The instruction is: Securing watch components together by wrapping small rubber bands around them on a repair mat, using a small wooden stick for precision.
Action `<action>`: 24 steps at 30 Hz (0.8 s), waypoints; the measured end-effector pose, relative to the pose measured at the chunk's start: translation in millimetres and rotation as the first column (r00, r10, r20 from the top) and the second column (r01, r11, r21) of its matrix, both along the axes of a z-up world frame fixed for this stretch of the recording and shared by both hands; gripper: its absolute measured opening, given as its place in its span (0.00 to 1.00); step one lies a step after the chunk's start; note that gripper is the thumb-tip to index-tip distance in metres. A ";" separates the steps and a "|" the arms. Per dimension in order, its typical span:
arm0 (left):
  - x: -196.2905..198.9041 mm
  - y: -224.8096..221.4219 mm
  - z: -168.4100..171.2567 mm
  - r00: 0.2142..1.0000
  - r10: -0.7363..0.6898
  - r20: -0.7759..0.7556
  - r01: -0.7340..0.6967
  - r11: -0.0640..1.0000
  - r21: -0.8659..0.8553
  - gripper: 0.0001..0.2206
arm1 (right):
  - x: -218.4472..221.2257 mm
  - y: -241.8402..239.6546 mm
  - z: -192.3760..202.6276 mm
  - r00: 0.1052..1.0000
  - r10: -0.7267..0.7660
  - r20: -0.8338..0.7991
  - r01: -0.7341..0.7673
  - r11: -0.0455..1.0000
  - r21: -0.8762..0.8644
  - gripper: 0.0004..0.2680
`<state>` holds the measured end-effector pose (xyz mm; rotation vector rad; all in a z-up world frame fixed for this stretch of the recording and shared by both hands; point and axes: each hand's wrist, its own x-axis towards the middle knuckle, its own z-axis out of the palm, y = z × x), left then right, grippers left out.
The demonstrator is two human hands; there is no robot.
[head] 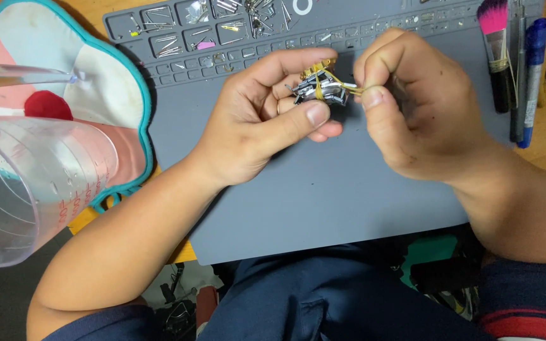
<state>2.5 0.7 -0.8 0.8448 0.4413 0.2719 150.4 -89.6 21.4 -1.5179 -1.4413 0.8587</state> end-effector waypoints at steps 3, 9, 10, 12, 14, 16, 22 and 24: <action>0.7 -1.8 -1.4 1.000 0.014 0.000 -0.014 0.999 0.047 0.17 | -0.7 -0.2 0.8 0.999 0.011 -0.031 -0.010 1.000 0.023 0.03; -2.2 0.2 -1.2 1.000 -0.022 0.012 0.019 0.986 0.164 0.14 | 2.0 -3.3 -4.1 0.796 -0.093 -0.598 0.016 0.991 -0.133 0.01; -2.3 1.4 -0.4 0.998 -0.048 0.035 0.041 0.980 0.195 0.13 | 3.8 -3.2 -3.8 0.628 -0.097 -0.772 -0.052 0.985 -0.166 0.04; -2.9 2.4 1.9 0.997 -0.073 0.032 0.065 0.976 0.209 0.13 | 8.0 -2.9 -1.2 0.565 -0.084 -0.821 -0.093 0.982 -0.165 0.03; -3.3 2.7 3.5 0.995 -0.099 0.026 0.091 0.971 0.220 0.13 | 8.7 -2.3 0.9 0.496 -0.078 -0.865 -0.132 0.978 -0.163 0.03; -3.9 3.2 4.6 0.989 -0.129 0.065 0.111 0.966 0.232 0.13 | 5.5 -0.2 2.6 0.816 -0.172 -0.552 -0.005 0.952 -0.305 0.04; -6.0 0.3 4.3 0.977 -0.174 0.122 0.149 0.971 0.188 0.13 | 6.1 -2.4 5.8 0.976 -0.045 -0.212 -0.034 0.935 -0.353 0.05; -5.3 1.9 3.0 0.984 -0.147 0.103 0.129 0.978 0.163 0.13 | 6.6 2.4 12.2 0.966 0.061 -0.250 -0.133 0.950 -0.282 0.07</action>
